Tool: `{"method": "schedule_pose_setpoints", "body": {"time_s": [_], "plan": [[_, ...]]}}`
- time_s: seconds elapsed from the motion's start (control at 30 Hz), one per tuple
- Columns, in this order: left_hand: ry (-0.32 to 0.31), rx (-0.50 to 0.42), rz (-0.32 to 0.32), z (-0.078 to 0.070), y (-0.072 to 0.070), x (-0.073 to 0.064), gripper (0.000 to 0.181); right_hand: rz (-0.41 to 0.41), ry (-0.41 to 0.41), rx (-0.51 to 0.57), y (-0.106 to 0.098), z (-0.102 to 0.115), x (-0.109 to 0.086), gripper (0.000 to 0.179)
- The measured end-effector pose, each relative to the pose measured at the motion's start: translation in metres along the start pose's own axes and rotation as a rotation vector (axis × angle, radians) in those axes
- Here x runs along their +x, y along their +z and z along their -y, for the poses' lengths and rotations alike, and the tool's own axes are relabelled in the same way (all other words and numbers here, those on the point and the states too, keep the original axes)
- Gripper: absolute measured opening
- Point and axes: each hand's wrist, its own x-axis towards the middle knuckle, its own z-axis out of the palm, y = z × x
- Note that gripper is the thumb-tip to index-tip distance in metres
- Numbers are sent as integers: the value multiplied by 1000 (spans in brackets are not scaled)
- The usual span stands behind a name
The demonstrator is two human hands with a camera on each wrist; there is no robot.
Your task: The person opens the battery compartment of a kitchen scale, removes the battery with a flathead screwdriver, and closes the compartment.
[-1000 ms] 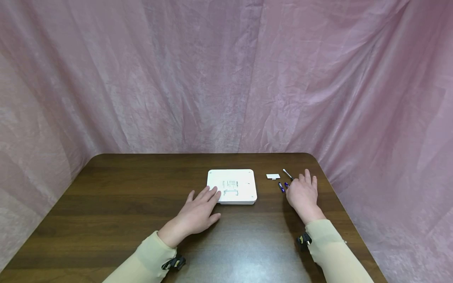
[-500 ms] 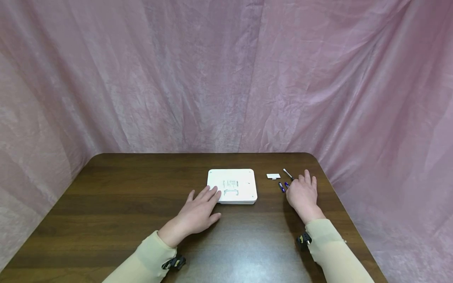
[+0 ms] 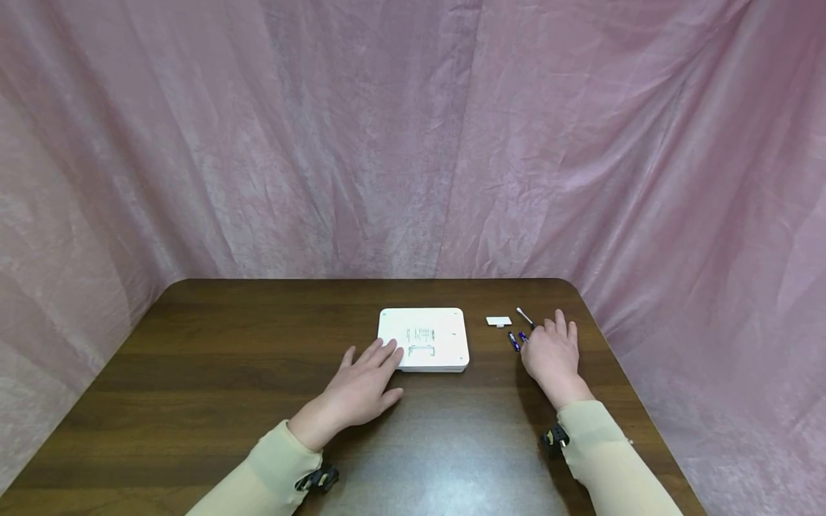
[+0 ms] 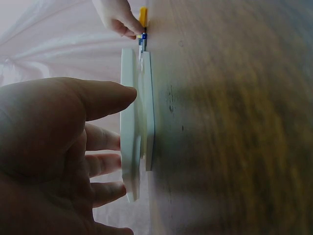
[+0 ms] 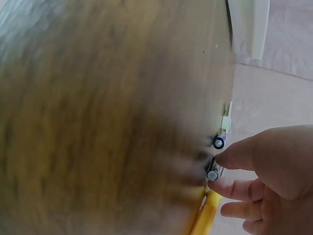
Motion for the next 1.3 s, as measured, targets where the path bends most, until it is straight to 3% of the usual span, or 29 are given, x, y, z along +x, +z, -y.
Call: {"method": "schedule_pose_setpoints", "body": {"time_s": [0.57,0.97,1.3], "plan": [[17,12,-24,0,-1,-2,71,-87,-32,36,-9,8,-2,37],[13,8,-23,-1,-1,-2,71,-149,-118,89,-10,4,3,29],[12,8,-17,0,-1,-1,71,-92,-163,31,-16,-3,15,40]]}}
